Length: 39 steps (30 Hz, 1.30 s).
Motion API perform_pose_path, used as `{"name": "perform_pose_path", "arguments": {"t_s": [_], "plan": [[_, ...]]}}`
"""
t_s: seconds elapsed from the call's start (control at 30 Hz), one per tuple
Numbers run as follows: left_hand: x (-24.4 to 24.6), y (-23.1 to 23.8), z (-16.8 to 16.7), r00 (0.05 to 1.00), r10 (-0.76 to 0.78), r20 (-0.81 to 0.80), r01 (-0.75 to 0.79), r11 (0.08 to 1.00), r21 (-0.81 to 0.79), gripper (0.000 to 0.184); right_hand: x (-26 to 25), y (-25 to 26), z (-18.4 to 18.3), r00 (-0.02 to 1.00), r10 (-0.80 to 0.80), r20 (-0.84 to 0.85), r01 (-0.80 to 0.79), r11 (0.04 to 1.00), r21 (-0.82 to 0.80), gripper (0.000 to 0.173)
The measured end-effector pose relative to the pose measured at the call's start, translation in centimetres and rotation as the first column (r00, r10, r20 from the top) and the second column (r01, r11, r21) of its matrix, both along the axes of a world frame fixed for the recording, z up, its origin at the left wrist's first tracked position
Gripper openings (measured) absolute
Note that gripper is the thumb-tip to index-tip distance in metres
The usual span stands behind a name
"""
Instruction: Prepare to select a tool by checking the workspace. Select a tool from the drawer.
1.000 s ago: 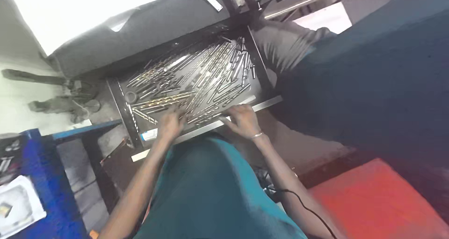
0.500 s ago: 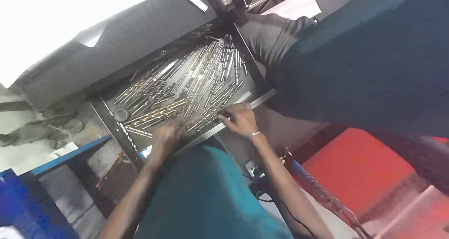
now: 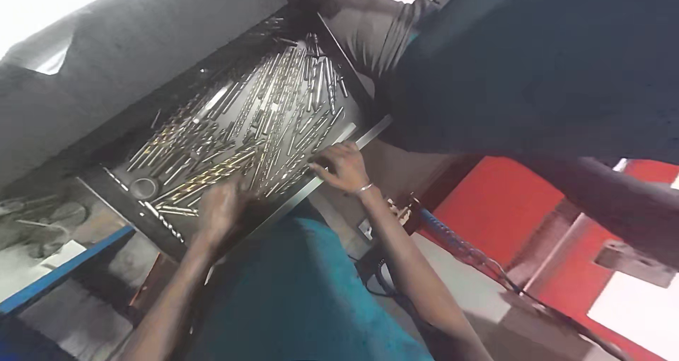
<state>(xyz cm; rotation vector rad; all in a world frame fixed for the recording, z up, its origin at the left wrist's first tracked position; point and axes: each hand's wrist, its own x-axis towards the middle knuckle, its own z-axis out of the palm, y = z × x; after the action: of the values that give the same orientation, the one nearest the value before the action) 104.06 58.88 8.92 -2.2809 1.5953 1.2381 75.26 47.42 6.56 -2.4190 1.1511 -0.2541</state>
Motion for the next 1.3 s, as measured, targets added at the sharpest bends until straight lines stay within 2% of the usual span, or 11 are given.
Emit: {"name": "perform_pose_path", "arguments": {"t_s": [0.17, 0.27, 0.37, 0.47, 0.57, 0.8, 1.0, 1.1, 1.17, 1.27, 1.3], "plan": [[0.3, 0.5, 0.0, 0.999, -0.031, -0.016, 0.031, 0.999, -0.007, 0.046, -0.1, 0.1, -0.2, 1.0, -0.005, -0.023, 0.004, 1.0, -0.014, 0.046], [-0.1, 0.8, -0.1, 0.997, -0.073, -0.034, 0.063, 0.969, -0.24, 0.054, -0.1, 0.0, -0.2, 1.0, 0.003, -0.022, -0.003, 1.0, -0.011, 0.045], [-0.5, 0.1, -0.3, 0.997, -0.063, -0.04, 0.042, 0.912, -0.408, 0.048, -0.6, -0.2, 0.0, 0.99, -0.048, 0.129, 0.043, 0.998, 0.041, 0.038], [-0.1, -0.6, 0.0, 0.999, -0.025, -0.038, 0.006, 0.901, -0.434, 0.049, -1.6, -0.1, 0.8, 0.908, -0.243, 0.341, 0.187, 0.964, 0.187, 0.031], [0.7, -0.8, 0.4, 0.999, -0.002, -0.044, -0.018, 0.892, -0.451, 0.049, -2.8, 0.1, 2.1, 0.779, -0.441, 0.445, 0.321, 0.891, 0.322, 0.027], [1.8, 0.0, 0.3, 0.998, 0.034, -0.052, -0.054, 0.899, -0.435, 0.048, -6.0, 1.3, 2.8, 0.71, -0.513, 0.481, 0.377, 0.855, 0.356, 0.034], [1.9, 0.5, 0.3, 0.995, 0.08, -0.059, -0.097, 0.915, -0.391, 0.048, -7.1, 3.0, 2.9, 0.769, -0.552, 0.322, 0.428, 0.82, 0.381, 0.039], [2.3, 1.1, 0.1, 0.99, 0.089, -0.107, -0.123, 0.919, -0.373, 0.036, -7.4, 3.9, 2.4, 0.811, -0.522, 0.265, 0.413, 0.831, 0.372, 0.038], [2.6, 1.2, 0.1, 0.987, 0.091, -0.13, -0.132, 0.924, -0.358, 0.038, -7.2, 4.6, 3.0, 0.829, -0.553, 0.083, 0.502, 0.802, 0.325, 0.035], [3.0, 1.5, 0.0, 0.988, 0.093, -0.122, -0.132, 0.92, -0.368, 0.029, -6.0, 5.3, 5.1, 0.695, -0.608, -0.384, 0.719, 0.592, 0.364, 0.042], [3.2, 1.8, 0.0, 0.99, 0.091, -0.111, -0.126, 0.919, -0.374, 0.024, -5.9, 5.5, 5.2, 0.689, -0.562, -0.458, 0.722, 0.588, 0.364, 0.042]]}}
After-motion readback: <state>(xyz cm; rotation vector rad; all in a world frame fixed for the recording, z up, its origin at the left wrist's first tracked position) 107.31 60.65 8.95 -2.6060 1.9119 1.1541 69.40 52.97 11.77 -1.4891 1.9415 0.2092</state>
